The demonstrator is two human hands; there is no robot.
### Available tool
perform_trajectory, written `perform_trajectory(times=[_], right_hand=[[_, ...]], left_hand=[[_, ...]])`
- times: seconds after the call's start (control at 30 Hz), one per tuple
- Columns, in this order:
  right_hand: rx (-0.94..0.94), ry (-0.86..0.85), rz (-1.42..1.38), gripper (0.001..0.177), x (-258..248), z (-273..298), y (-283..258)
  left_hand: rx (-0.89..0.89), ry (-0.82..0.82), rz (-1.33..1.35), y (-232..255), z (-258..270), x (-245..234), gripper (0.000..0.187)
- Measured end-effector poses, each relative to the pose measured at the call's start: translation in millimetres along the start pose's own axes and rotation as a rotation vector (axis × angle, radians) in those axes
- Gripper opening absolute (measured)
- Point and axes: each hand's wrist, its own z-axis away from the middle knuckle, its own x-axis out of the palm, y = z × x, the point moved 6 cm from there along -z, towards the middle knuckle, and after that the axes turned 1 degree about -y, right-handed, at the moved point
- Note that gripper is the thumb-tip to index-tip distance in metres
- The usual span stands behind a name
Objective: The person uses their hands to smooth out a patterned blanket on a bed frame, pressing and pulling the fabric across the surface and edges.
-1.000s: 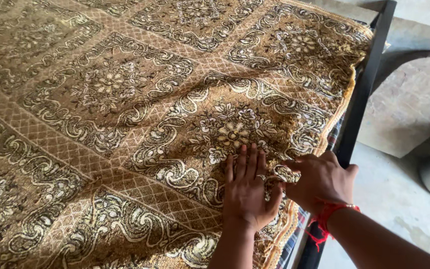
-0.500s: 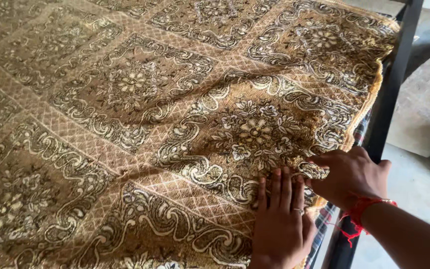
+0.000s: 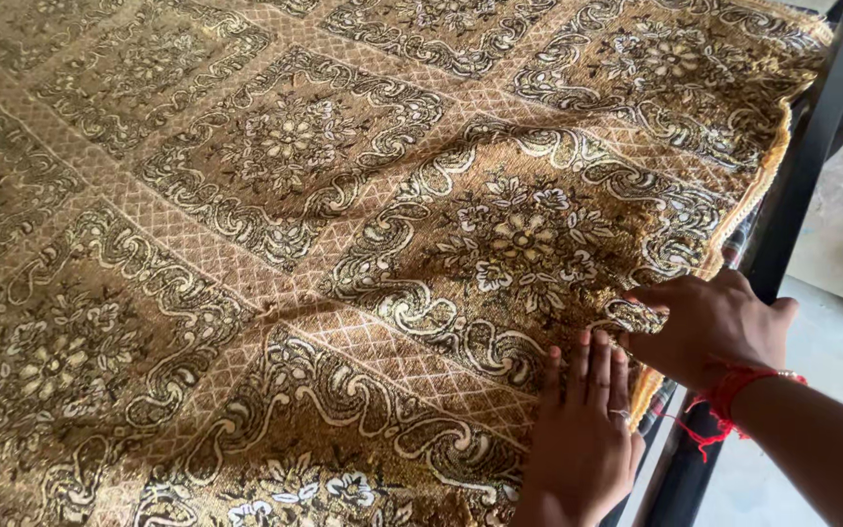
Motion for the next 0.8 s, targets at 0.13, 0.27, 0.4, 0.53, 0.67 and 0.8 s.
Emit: perform_trajectory(times=[0.13,0.27,0.4,0.53,0.67,0.8], right_hand=[[-0.02,0.032,-0.028,0.061,-1,-1,0],[0.005,-0.014,-0.038,0.054,-1,-2,1],[-0.03,0.073,-0.028,0.057,-2,-3,1],[-0.018,-0.009,0.028,0.055,4,-5,3],[-0.027,0.052,-0.042,0.03,10,-12,7],[-0.033,0.05,-0.03,0.018,15,-14,7]], left_hand=[[0.084,-0.029,0.253,5,8,10,0.07],[0.194,-0.085,0.037,19,9,20,0.06],[0.244,-0.089,-0.034,23,17,30,0.06],[0.205,0.106,-0.011,26,23,23,0.041],[0.034,-0.077,-0.001,11,28,-9,0.087],[-0.121,-0.195,0.21,-31,52,-53,0.112]])
